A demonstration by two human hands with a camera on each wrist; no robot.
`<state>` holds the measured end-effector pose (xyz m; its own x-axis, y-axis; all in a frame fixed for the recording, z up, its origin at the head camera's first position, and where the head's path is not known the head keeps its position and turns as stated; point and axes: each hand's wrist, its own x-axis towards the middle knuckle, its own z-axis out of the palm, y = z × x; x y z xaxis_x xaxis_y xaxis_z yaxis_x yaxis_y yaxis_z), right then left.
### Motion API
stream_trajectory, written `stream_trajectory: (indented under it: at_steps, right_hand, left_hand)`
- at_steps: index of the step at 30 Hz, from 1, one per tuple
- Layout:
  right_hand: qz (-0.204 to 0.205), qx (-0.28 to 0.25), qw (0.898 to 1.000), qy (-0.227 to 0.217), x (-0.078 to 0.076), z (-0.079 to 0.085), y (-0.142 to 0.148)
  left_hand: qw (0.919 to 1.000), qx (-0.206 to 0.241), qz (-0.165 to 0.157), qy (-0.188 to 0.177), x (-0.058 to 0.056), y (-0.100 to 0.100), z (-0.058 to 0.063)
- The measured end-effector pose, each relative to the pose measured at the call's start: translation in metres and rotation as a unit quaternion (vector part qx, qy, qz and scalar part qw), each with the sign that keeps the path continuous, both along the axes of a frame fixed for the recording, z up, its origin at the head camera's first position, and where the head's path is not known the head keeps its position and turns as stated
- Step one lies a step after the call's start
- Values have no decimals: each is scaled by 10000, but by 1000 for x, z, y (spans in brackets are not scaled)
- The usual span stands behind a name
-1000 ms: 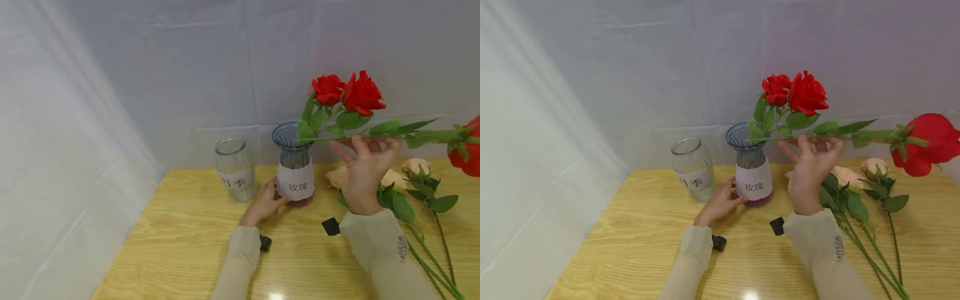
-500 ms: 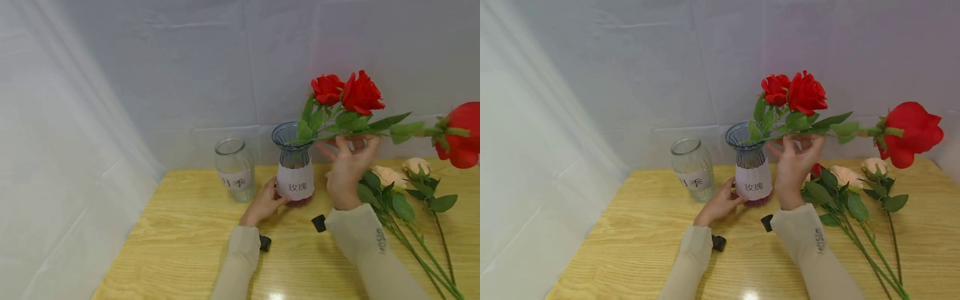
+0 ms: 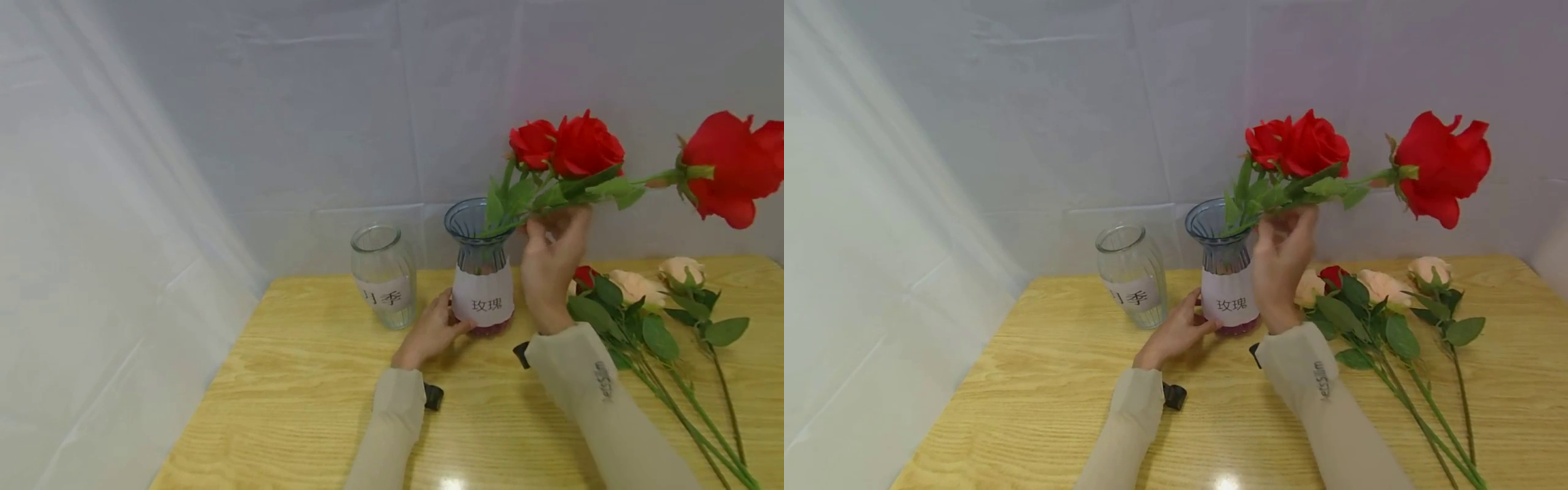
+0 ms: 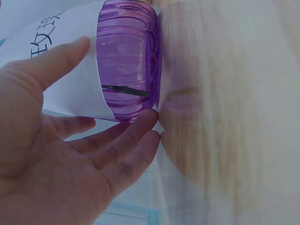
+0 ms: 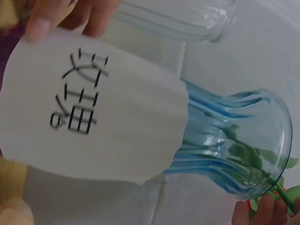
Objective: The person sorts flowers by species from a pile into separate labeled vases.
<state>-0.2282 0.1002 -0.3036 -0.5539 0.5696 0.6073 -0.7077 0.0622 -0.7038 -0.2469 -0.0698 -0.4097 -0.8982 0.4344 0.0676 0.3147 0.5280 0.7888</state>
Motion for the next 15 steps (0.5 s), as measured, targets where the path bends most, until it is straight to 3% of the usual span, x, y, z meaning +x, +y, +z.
stream_trajectory:
  at_steps: [6, 15]
  right_hand:
    - [-642, 1309, 9889, -274, -8, 1, 7]
    - [-388, 2049, 9746, -812, -14, 4, 11]
  left_hand:
    - [10000, 13, 45, -75, -1, 0, 0]
    - [10000, 1, 50, -50, 0, 0, -1]
